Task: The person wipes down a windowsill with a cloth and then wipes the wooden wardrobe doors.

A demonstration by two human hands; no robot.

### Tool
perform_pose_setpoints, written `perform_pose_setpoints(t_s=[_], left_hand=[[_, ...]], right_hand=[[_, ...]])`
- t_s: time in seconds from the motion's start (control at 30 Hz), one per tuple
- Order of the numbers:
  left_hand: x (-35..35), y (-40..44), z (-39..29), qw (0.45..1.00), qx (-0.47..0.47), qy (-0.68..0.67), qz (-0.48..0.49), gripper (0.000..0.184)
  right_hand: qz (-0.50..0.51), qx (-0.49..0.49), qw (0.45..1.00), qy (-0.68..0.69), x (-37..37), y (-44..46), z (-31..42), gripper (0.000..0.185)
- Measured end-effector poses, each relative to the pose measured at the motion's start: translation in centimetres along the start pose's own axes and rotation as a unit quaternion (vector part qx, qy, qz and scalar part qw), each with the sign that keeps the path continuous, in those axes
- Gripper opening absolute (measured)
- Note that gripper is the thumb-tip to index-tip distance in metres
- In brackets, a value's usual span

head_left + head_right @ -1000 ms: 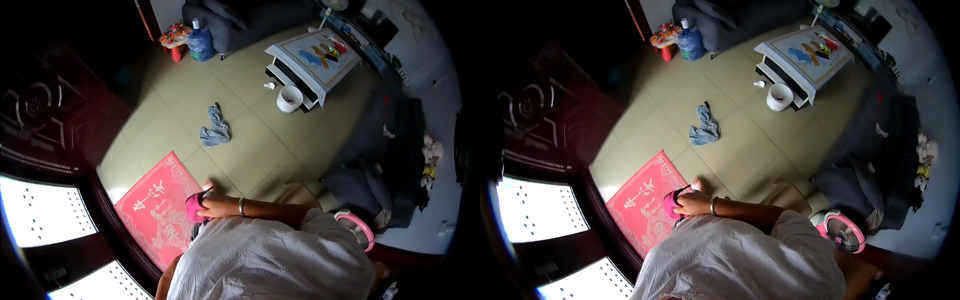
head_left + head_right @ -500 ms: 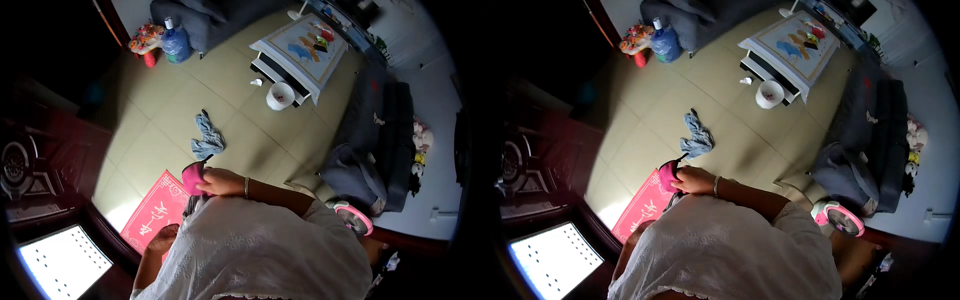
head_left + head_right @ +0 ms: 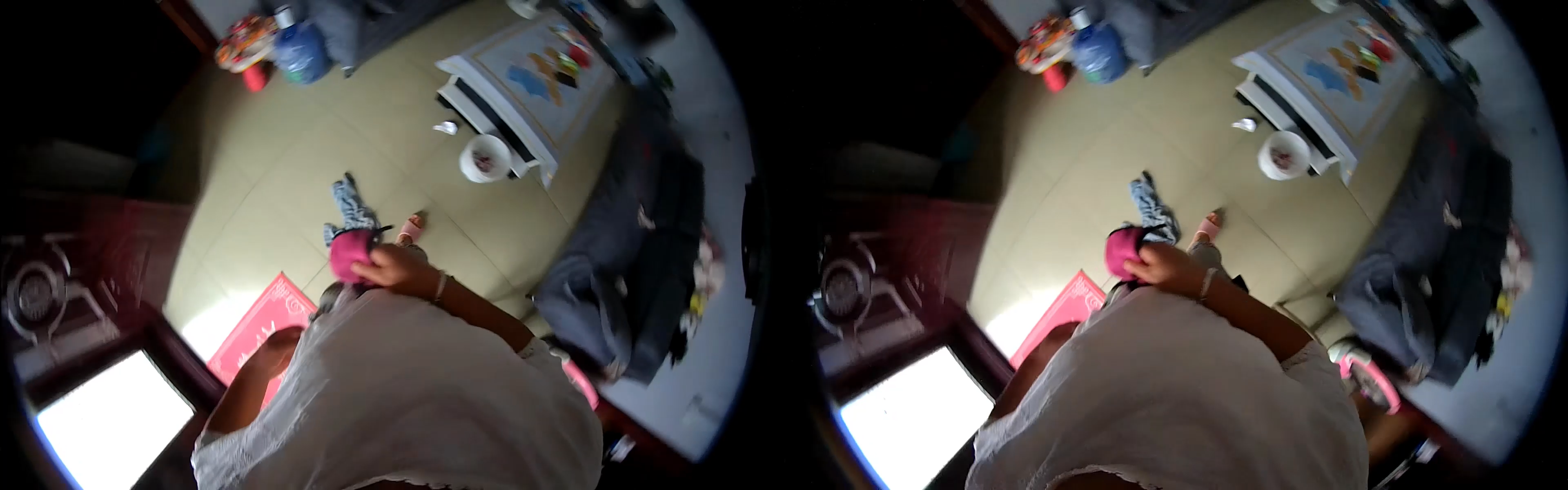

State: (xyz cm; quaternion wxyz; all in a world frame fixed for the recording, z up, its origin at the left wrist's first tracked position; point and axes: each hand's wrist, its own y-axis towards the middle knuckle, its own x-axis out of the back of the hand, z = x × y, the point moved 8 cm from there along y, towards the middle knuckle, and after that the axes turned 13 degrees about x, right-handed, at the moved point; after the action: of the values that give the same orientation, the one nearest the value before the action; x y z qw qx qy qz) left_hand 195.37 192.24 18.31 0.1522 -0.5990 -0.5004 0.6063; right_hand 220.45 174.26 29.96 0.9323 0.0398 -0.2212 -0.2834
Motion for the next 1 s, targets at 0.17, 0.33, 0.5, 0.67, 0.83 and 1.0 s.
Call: perform_pose_setpoints(t_s=[0.17,0.33,0.5,0.67,0.83,1.0], left_hand=[[-13.0,0.7,-9.7,0.960,-0.232,-0.154,-0.022,0.025],[-12.6,5.3,-12.6,0.918,-0.194,0.044,-0.342,0.023],[-10.4,8.9,-14.7,0.898,-0.193,0.000,-0.396,0.022],[-10.6,11.7,-18.0,0.928,-0.140,-0.040,-0.343,0.017],[-14.6,13.4,-27.1,0.960,-0.097,0.129,-0.230,0.021],[-16.2,15.1,-39.2,0.898,-0.191,0.338,-0.205,0.023]], right_hand=[[-0.056,-0.045,0.997,0.023,8.2,-0.5,-7.0,0.033],[-0.031,-0.097,0.995,0.014,15.2,0.5,-7.9,0.030],[-0.050,-0.088,0.994,0.040,17.9,1.7,-8.9,0.030],[-0.075,-0.168,0.982,0.046,21.9,2.7,-11.8,0.032],[-0.044,-0.220,0.974,-0.014,25.6,5.1,-16.2,0.031],[-0.132,-0.170,0.976,0.030,30.5,15.9,-17.5,0.029]])
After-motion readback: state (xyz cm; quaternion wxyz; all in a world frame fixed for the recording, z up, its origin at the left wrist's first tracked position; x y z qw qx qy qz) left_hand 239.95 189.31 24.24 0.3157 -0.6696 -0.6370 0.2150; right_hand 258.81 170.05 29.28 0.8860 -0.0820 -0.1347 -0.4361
